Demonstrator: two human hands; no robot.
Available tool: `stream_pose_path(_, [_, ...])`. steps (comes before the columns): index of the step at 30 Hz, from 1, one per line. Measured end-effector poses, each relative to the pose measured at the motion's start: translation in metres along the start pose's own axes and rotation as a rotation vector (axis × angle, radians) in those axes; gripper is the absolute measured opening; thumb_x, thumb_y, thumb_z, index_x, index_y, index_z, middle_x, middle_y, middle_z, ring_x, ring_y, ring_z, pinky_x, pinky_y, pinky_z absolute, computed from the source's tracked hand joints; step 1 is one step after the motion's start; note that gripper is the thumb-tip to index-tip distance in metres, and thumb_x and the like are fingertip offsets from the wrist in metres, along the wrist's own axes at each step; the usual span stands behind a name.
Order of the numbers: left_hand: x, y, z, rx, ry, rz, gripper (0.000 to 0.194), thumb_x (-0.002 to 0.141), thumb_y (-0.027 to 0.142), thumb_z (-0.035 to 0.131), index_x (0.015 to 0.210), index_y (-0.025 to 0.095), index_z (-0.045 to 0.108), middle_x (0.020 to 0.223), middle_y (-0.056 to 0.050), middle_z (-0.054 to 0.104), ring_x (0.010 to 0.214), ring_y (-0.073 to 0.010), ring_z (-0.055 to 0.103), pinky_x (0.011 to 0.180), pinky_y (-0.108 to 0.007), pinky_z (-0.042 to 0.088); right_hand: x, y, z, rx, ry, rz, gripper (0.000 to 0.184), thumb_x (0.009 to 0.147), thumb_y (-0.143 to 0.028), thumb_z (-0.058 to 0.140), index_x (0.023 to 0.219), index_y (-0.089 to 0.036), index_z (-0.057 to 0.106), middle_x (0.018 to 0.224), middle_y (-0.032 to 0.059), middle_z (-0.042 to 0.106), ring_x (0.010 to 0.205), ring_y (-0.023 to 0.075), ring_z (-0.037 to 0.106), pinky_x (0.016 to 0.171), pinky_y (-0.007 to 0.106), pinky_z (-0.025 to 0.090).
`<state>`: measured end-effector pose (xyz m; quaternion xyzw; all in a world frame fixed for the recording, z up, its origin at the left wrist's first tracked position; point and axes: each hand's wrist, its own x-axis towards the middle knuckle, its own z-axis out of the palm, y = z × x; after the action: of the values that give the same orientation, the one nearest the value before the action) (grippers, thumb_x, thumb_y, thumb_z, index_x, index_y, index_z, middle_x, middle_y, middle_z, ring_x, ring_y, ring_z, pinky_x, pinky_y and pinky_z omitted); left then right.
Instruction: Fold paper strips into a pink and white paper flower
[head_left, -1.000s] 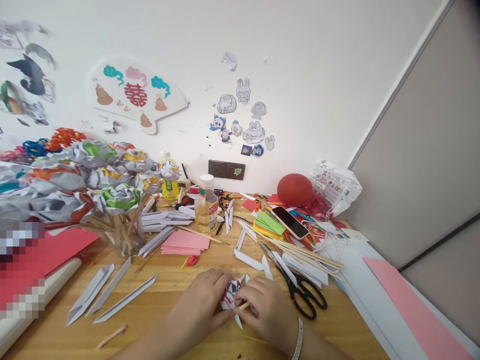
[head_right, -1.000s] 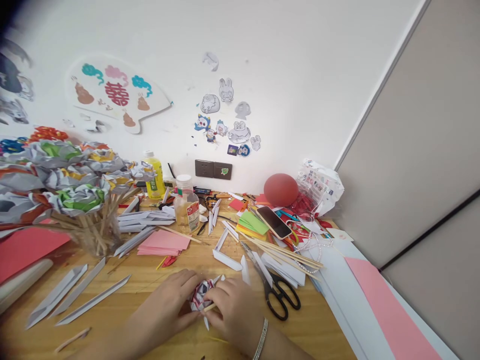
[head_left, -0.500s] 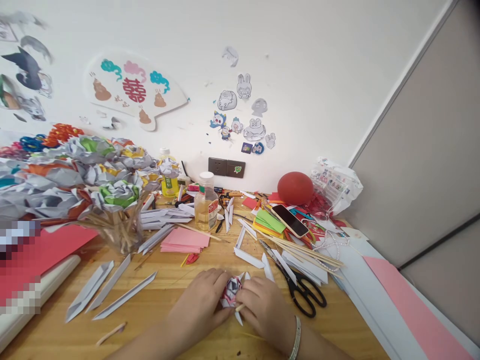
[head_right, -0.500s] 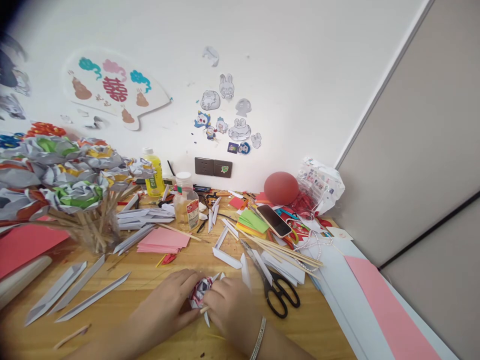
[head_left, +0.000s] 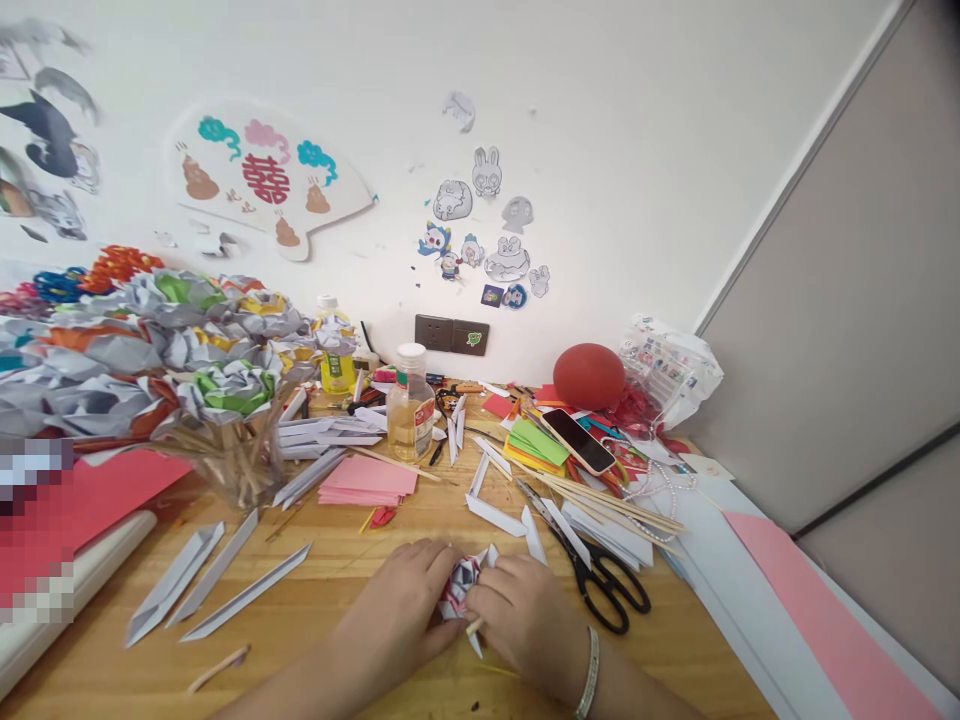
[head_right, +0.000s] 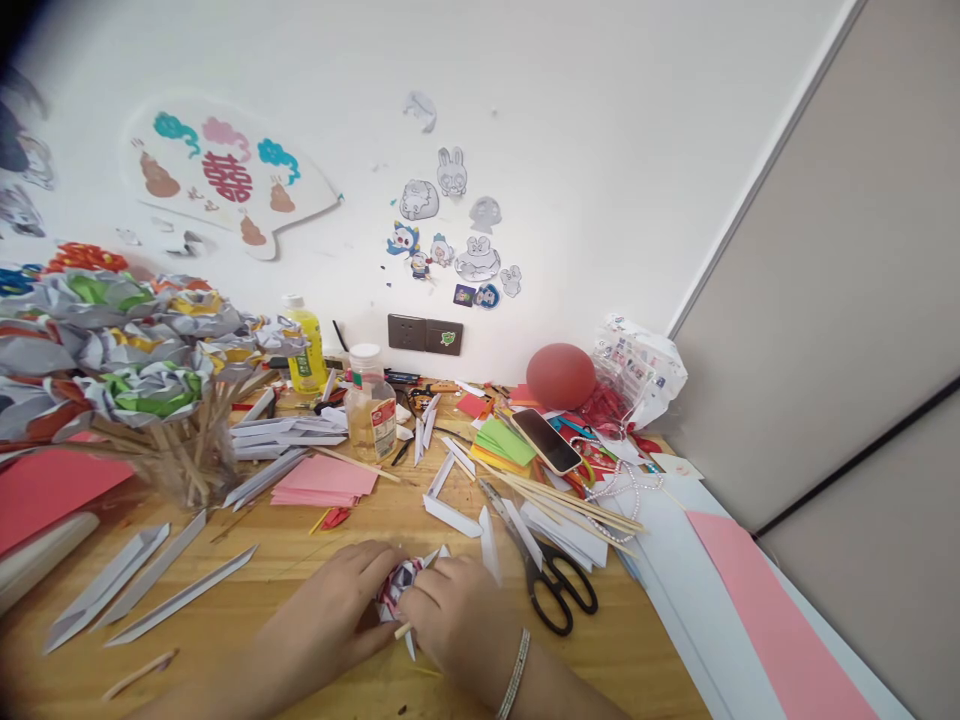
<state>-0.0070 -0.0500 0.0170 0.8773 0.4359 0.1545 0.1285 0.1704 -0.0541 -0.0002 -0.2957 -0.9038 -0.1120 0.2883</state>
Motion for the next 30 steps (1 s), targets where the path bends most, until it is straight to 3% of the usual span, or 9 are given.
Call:
stream_pose_path(3, [0.0, 0.0, 0.001, 0.003, 0.017, 0.005, 0.022, 0.073, 0.024, 0.063, 0.093, 0.017, 0.057, 0.093, -0.008, 0.066, 0.086, -0.0262, 0.061, 0.077, -0.039, 0.048, 0.0, -0.001, 0.001, 0.037, -0.018, 0.041, 0.032, 0.093, -0.027, 0.035, 0.07, -0.017, 0.055, 0.066, 0.0023, 0.058, 0.06, 0.0162, 0.048, 0.053, 0.029, 0.031])
stream_pose_path(8, [0.0, 0.002, -0.001, 0.017, 0.027, 0.018, 0.02, 0.073, 0.023, 0.062, 0.092, 0.018, 0.057, 0.093, -0.008, 0.066, 0.087, -0.0259, 0.06, 0.077, -0.038, 0.048, 0.0, -0.003, 0.002, -0.024, 0.005, -0.002, 0.034, 0.092, -0.018, 0.033, 0.063, -0.018, 0.051, 0.058, 0.0012, 0.054, 0.056, 0.0158, 0.045, 0.05, 0.03, 0.028])
stream_pose_path(13, [0.001, 0.005, -0.005, -0.011, -0.006, -0.002, 0.021, 0.07, 0.017, 0.06, 0.091, 0.019, 0.057, 0.093, -0.007, 0.066, 0.088, -0.0251, 0.06, 0.078, -0.037, 0.047, 0.001, -0.003, -0.005, 0.04, -0.111, 0.059, 0.018, 0.085, -0.023, 0.042, 0.072, -0.018, 0.054, 0.069, 0.0029, 0.059, 0.064, 0.0173, 0.049, 0.055, 0.03, 0.032])
stream_pose_path(20, [-0.001, 0.0, 0.002, -0.013, 0.006, -0.034, 0.023, 0.07, 0.017, 0.059, 0.092, 0.02, 0.056, 0.096, -0.007, 0.065, 0.09, -0.0256, 0.059, 0.081, -0.038, 0.046, 0.002, -0.005, -0.007, 0.102, -0.143, 0.171, 0.005, 0.074, -0.017, 0.051, 0.073, -0.019, 0.056, 0.071, 0.0012, 0.061, 0.066, 0.0164, 0.052, 0.058, 0.028, 0.034])
stream_pose_path(30, [0.001, 0.002, -0.002, -0.014, -0.026, -0.038, 0.022, 0.073, 0.02, 0.06, 0.095, 0.02, 0.057, 0.097, -0.008, 0.066, 0.09, -0.0258, 0.06, 0.081, -0.039, 0.047, 0.001, -0.005, -0.009, 0.005, -0.205, 0.137, 0.002, 0.074, -0.019, 0.055, 0.072, -0.019, 0.054, 0.071, 0.0006, 0.06, 0.064, 0.0167, 0.052, 0.055, 0.03, 0.032])
